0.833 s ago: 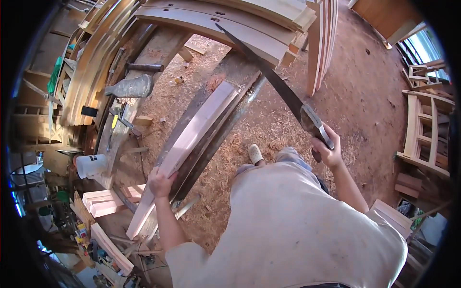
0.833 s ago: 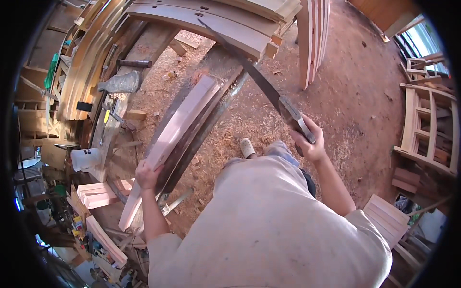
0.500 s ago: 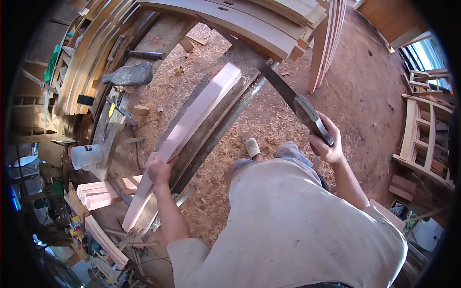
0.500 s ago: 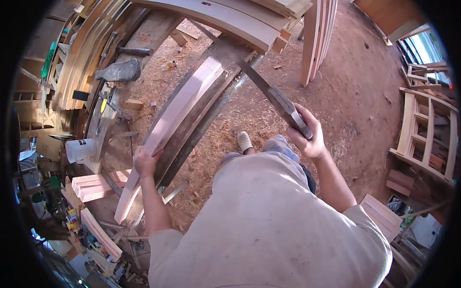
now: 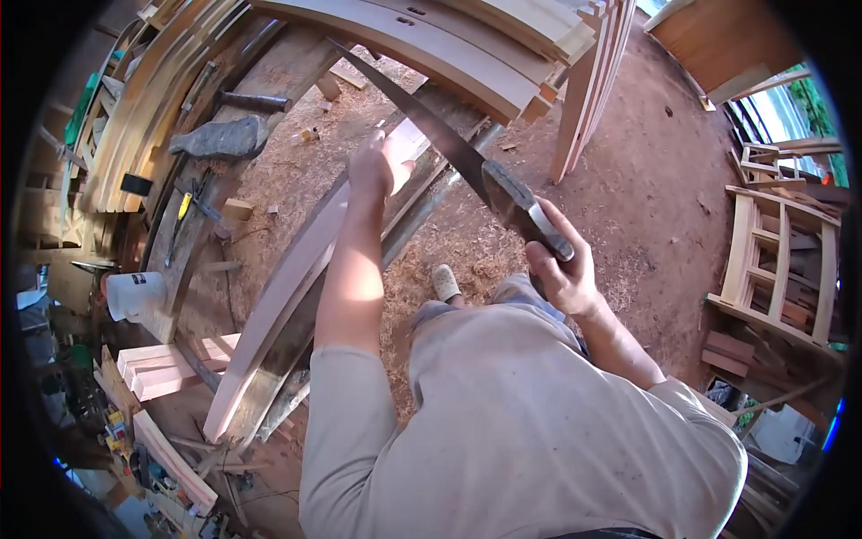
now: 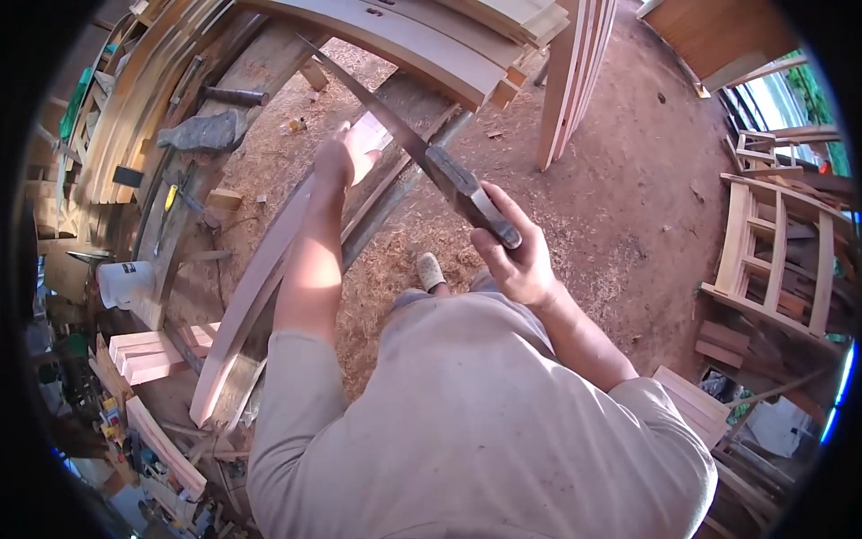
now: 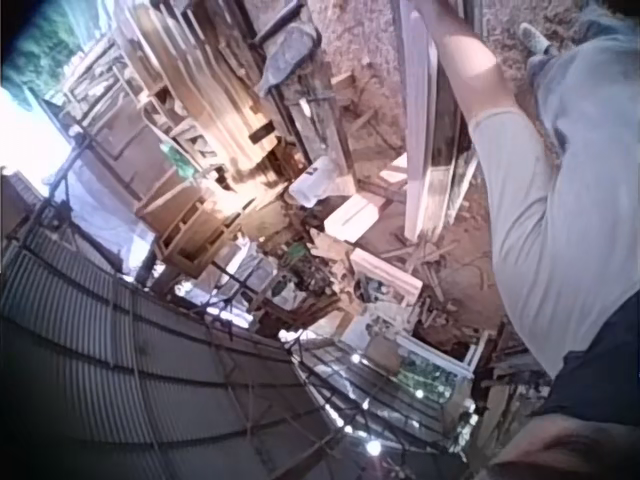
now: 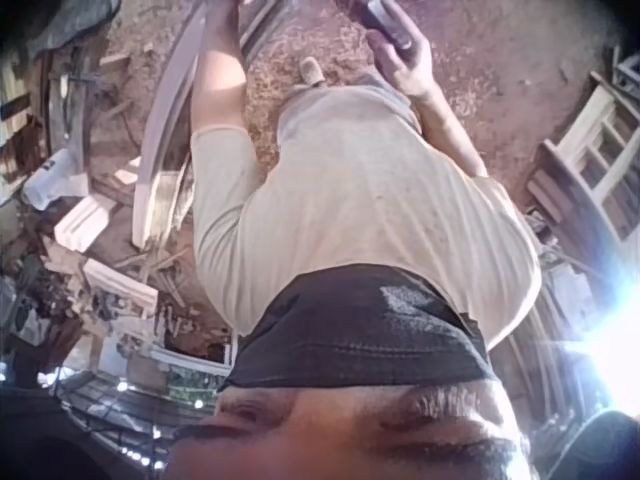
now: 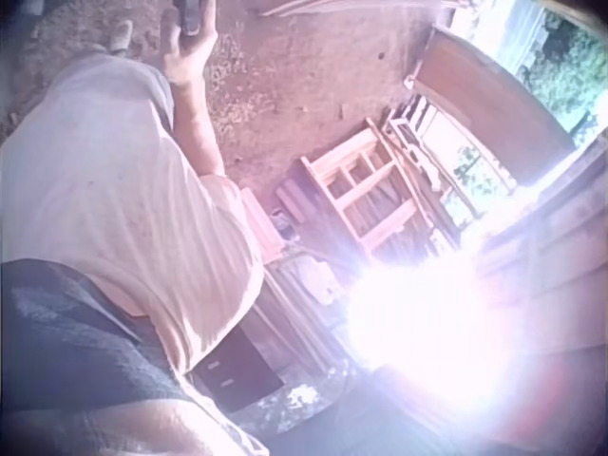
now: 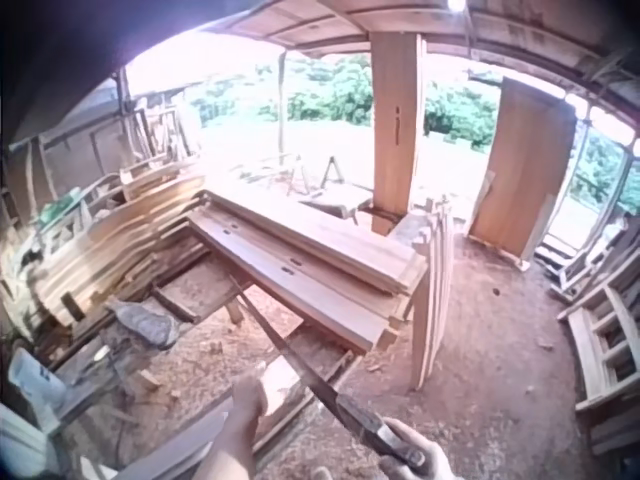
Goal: The person saws through a piece of wood by hand using a hand saw.
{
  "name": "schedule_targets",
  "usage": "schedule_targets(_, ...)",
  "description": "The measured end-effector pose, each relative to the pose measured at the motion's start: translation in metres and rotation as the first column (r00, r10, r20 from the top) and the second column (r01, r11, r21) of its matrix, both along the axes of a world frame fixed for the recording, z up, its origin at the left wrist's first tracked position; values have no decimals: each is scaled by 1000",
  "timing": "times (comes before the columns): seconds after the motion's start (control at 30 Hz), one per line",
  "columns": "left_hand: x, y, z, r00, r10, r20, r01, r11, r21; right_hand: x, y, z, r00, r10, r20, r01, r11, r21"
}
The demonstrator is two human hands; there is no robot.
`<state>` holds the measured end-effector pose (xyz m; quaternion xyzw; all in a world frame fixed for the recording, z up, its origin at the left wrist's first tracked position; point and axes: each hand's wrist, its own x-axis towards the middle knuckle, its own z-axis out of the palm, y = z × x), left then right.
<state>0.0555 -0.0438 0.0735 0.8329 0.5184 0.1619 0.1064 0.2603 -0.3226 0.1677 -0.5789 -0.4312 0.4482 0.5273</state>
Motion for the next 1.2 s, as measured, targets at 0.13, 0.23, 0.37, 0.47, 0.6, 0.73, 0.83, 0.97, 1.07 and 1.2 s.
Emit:
schedule_targets(0.13,8,13,-15,999,11,-53,-24,968,-249,-2,-1,0,999,-42,25,43,999,-29)
schedule_targets(0.23,7,16,-25,996,26,90,-10,984,-180,8,-3,2,994,-5,112,4,1000,6)
schedule_targets(0.37,11,12,-20,992,-10,127,41,969,-243,20,-19,5,971,22,237,-26,1000,14)
schedule_targets(0.47,-4,12,-30,993,104,54,-92,977,-190,24,-35,9,967,37,253,-40,999,7)
schedule_targets(0.6,9,7,-18,987,127,-96,-137,986,-95,42,-47,16,965,62,254,-56,998,-30)
schedule_targets(0.73,22,5,1,973,172,-155,-197,966,-169,55,-45,18,949,103,299,-86,994,-69)
schedule_targets(0.83,14,2,3,956,214,-199,-250,951,-181,62,-45,24,936,166,311,-142,985,-97)
schedule_targets(0.97,13,2,-7,938,260,-230,-288,953,-96,74,-50,18,929,205,310,-201,979,-44)
schedule_targets(1.07,21,0,-5,948,249,-197,-281,946,-160,81,-51,10,932,187,311,-196,981,-1)
schedule_targets(1.2,-25,31,-46,902,232,365,-179,969,-173,73,-42,0,926,214,310,-214,976,-33)
